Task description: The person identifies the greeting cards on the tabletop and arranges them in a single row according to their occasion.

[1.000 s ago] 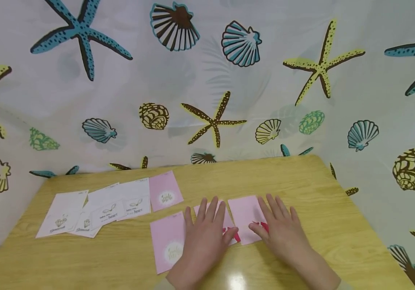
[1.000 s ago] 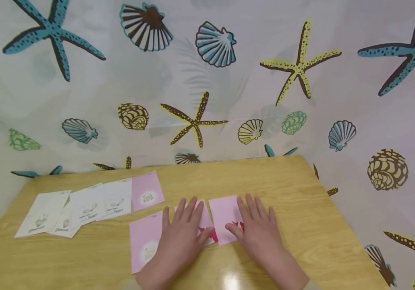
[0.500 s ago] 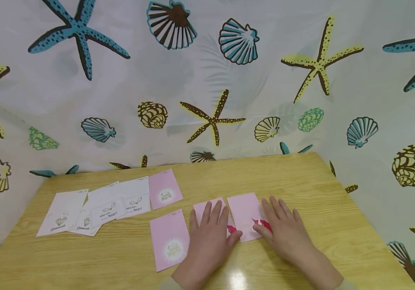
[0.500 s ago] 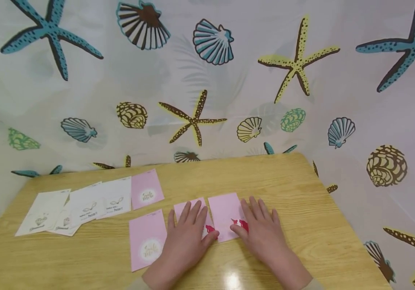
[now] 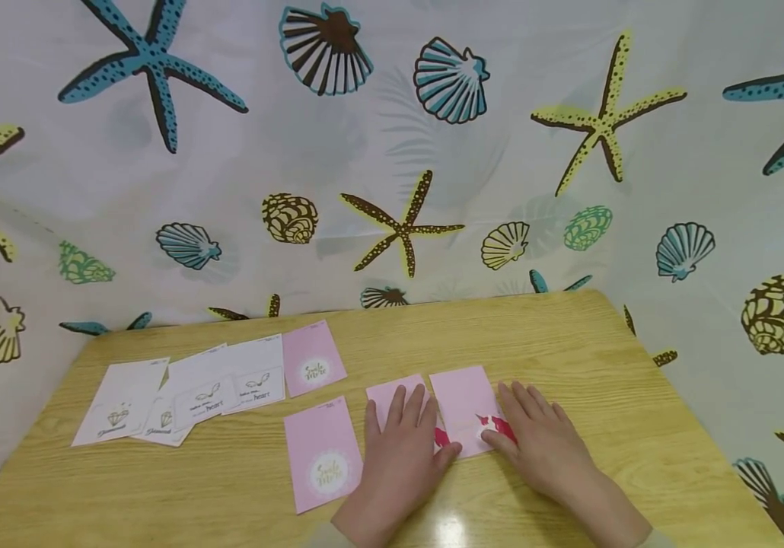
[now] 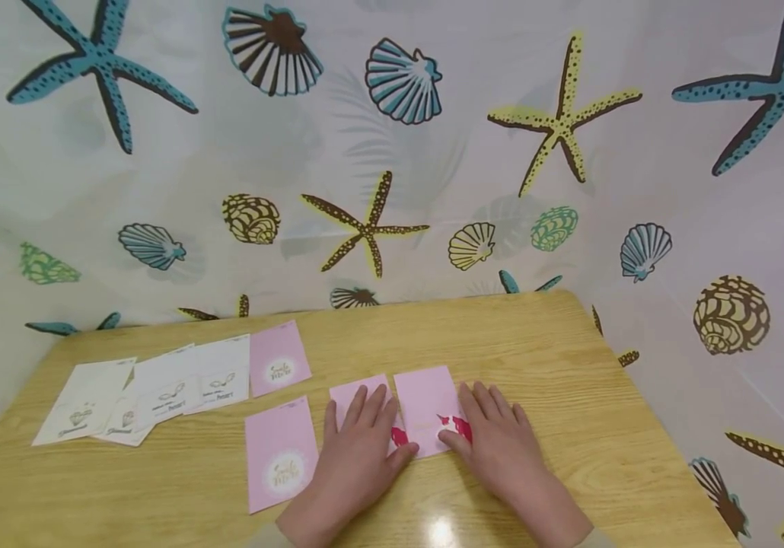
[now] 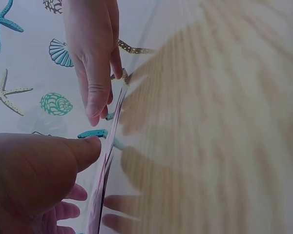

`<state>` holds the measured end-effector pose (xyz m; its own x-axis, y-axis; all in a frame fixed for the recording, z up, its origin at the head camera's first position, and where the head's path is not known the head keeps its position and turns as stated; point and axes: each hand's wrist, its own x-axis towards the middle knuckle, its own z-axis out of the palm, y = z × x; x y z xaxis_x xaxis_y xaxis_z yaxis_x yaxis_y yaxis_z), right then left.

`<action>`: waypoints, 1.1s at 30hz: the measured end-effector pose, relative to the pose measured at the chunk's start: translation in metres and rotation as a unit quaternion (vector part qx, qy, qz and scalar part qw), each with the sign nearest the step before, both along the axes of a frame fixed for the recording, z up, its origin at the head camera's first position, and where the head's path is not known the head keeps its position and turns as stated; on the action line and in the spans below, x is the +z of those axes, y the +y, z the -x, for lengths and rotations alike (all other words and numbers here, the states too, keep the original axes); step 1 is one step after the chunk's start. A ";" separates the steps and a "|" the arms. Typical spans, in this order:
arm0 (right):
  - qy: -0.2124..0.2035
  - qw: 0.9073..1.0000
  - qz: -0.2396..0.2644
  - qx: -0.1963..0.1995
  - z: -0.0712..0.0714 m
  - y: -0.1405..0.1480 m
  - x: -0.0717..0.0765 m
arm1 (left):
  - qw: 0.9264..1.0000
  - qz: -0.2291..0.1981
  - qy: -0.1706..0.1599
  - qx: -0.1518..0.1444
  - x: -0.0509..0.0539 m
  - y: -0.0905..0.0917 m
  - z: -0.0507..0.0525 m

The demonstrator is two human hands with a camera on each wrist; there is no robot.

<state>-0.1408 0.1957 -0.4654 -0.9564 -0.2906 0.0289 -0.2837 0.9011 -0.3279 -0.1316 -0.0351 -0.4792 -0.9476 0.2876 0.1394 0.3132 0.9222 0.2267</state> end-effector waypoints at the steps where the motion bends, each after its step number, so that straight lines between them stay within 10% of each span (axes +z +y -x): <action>1: 0.002 1.000 0.001 0.001 0.000 0.000 -0.001 | 1.000 0.000 -0.001 0.000 0.000 0.001 0.000; 33: 0.002 0.998 0.062 0.017 0.007 0.004 -0.007 | 1.000 0.006 -0.003 -0.002 -0.004 0.009 0.005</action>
<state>-0.1482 0.1999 -0.4721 -0.9457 -0.3172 0.0713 -0.3156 0.8434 -0.4348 -0.1367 -0.0265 -0.4829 -0.9474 0.2926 0.1300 0.3151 0.9240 0.2167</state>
